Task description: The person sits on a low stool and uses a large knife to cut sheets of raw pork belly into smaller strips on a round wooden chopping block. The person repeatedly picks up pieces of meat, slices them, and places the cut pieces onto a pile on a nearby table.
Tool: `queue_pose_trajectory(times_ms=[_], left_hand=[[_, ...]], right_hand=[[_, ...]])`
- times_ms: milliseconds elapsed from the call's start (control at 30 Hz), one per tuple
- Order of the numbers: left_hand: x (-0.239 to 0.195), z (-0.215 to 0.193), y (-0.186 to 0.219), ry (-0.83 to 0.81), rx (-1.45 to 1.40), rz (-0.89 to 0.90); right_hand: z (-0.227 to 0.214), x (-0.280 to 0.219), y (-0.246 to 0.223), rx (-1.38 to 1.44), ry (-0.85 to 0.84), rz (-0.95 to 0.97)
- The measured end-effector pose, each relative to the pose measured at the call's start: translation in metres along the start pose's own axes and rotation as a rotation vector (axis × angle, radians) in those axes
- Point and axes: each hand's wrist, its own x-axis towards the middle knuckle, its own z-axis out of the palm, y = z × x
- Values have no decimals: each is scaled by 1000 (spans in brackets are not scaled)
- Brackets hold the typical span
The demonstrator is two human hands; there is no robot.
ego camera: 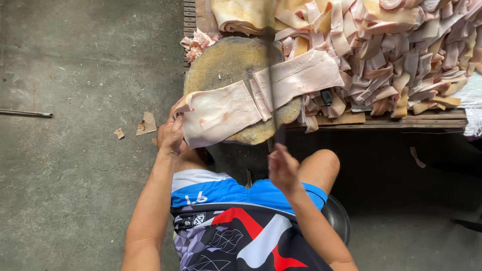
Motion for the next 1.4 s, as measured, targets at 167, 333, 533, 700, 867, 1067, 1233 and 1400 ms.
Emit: queue_pose_trajectory(times_ms=[167,333,533,700,867,1067,1233,1400], left_hand=[[11,-9,-13,-3,32,23],[17,-4,-29,108,-43,-7],[2,-18,-20,131,38,83],[1,-20,-7,154,-4,-7],[-4,-15,-4,149,-57,-37],[-3,-12,-7,178,-61,-56],[12,-4,-28,106,-38,-43],[11,-2,-34,112,-51,-49]], right_hand=[[17,-17,42,-518,-198,305],[7,-18,33,-417,-173,432],[4,5,-14,593,-63,1072],[-11,11,-41,24,-120,447],[-8,-10,-21,-22,-39,24],[25,-21,9,-309,-184,343],[-2,18,-34,-82,-197,679],[-43,14,-67,189,-112,87]])
